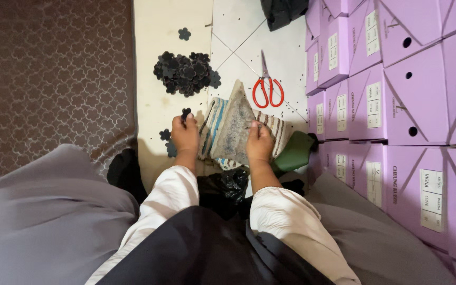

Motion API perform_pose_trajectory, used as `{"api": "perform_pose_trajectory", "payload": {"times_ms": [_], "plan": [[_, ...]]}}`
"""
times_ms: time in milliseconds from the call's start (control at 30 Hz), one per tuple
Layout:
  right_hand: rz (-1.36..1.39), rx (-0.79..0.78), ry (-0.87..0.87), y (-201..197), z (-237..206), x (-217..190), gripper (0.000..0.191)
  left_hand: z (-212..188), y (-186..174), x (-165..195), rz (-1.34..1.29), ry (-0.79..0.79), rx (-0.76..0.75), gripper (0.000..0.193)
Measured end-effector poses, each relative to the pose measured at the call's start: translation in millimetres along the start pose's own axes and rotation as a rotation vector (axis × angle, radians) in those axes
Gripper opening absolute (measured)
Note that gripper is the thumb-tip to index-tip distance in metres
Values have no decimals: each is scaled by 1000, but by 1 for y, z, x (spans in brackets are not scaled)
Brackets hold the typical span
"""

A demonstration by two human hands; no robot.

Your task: The person sits on the floor and repeatedly picks up small black flower-shaped pieces, places them on a cloth, and presses them with a green handheld tool. The person continues this process, occasionally adjusting the pieces and the tool.

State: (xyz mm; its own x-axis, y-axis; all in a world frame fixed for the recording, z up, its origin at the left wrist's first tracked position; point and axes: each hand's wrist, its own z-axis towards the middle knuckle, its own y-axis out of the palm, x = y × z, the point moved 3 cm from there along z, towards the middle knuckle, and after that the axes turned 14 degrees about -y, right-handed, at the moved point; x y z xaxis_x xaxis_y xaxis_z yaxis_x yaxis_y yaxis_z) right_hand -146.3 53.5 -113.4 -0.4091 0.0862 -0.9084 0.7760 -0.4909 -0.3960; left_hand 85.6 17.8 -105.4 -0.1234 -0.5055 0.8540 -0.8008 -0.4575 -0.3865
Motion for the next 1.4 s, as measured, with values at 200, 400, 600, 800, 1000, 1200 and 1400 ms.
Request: {"api": "perform_pose_trajectory", "payload": {"times_ms": [200, 400, 600, 800, 1000, 1200, 1400], "plan": [[-62, -31, 17, -2, 2, 5, 30, 4, -2, -4, 4, 16, 128, 26], [2, -66, 139, -2, 6, 16, 32, 1, 3, -2, -71, -39, 62, 23], [-3, -55, 154, -5, 5, 23, 36, -1, 9, 0, -106, -98, -8, 26], [132, -67, 128, -4, 5, 29, 32, 2, 13, -9, -71, -93, -18, 25], [87, -75, 166, -4, 5, 32, 33, 4, 18, -12, -47, -111, -33, 25], [-46, -86, 59, -7, 6, 28, 33, -2, 20, -11, -63, -86, -78, 20], [12, -77, 139, -7, 5, 31, 34, -6, 26, -9, -82, -107, -145, 20]]}}
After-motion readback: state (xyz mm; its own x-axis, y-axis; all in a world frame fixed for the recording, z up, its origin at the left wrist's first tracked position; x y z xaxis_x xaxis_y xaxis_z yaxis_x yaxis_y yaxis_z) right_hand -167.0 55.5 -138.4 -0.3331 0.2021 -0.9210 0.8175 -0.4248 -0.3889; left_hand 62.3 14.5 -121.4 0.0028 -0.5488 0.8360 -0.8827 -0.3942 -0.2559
